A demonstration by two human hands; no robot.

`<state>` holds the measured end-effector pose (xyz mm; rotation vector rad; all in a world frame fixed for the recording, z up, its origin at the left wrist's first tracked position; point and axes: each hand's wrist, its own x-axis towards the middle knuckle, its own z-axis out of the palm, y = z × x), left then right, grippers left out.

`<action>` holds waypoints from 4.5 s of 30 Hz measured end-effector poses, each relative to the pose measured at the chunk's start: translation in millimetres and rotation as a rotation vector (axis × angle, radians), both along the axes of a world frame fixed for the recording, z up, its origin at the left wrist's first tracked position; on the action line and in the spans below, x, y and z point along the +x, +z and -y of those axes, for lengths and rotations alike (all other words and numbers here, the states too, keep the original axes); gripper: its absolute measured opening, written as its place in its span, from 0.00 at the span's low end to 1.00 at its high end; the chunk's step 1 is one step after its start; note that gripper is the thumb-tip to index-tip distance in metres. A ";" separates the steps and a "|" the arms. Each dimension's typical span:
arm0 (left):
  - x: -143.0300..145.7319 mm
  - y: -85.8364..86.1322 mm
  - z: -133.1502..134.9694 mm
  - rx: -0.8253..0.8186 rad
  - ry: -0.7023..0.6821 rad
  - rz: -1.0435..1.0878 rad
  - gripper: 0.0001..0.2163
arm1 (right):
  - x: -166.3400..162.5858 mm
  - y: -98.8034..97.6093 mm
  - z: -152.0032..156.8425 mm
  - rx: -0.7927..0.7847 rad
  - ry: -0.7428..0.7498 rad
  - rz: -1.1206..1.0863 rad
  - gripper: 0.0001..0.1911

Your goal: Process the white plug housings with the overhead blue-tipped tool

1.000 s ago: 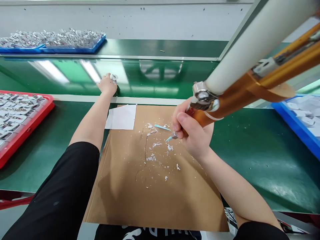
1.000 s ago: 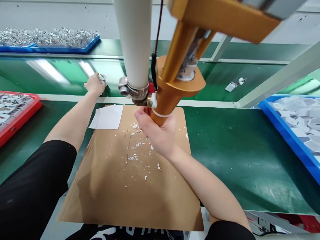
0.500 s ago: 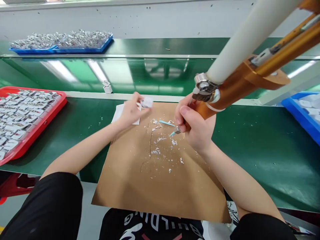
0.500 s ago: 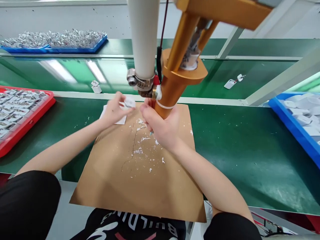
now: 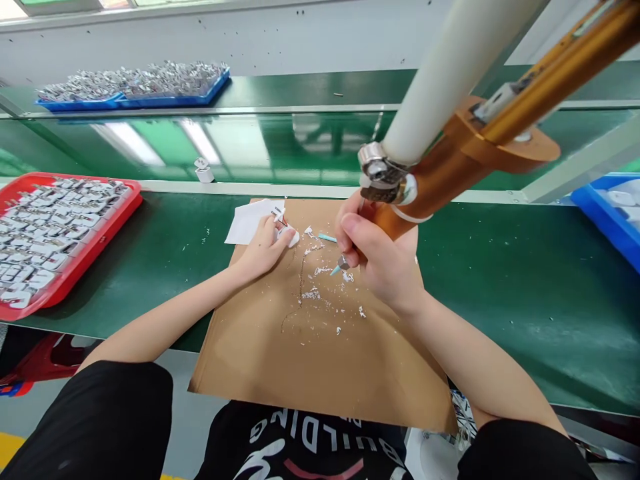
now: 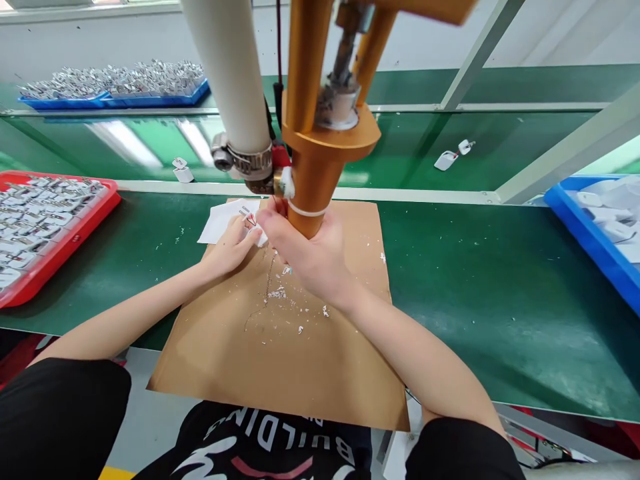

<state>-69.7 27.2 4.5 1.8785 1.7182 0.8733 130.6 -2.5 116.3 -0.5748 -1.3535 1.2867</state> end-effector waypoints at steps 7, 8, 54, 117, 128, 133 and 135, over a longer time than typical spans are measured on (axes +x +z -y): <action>42.7 21.8 46.4 0.024 -0.310 -0.318 0.14 | -1.2 -2.0 -5.3 0.008 -0.064 -0.028 0.14; 48.7 22.7 46.0 0.047 -0.325 -0.360 0.17 | -1.4 -1.5 -5.2 0.002 -0.065 -0.033 0.13; 56.7 -1.0 42.7 0.436 -0.405 -0.079 0.18 | -5.3 -0.5 -6.9 0.068 -0.105 0.018 0.19; 52.4 -9.1 25.1 0.035 -0.270 0.524 0.14 | -7.2 -3.5 -7.6 0.119 -0.057 -0.076 0.13; 52.9 -14.9 24.2 -0.017 -0.359 0.627 0.09 | -6.1 -2.7 -9.1 0.132 -0.077 -0.034 0.15; 55.7 -13.3 27.4 0.053 -0.405 0.579 0.09 | -6.7 -3.2 -9.3 0.138 -0.102 -0.028 0.15; 56.2 -11.5 29.6 0.085 -0.441 0.491 0.07 | -7.1 -3.4 -9.3 0.134 -0.112 -0.012 0.16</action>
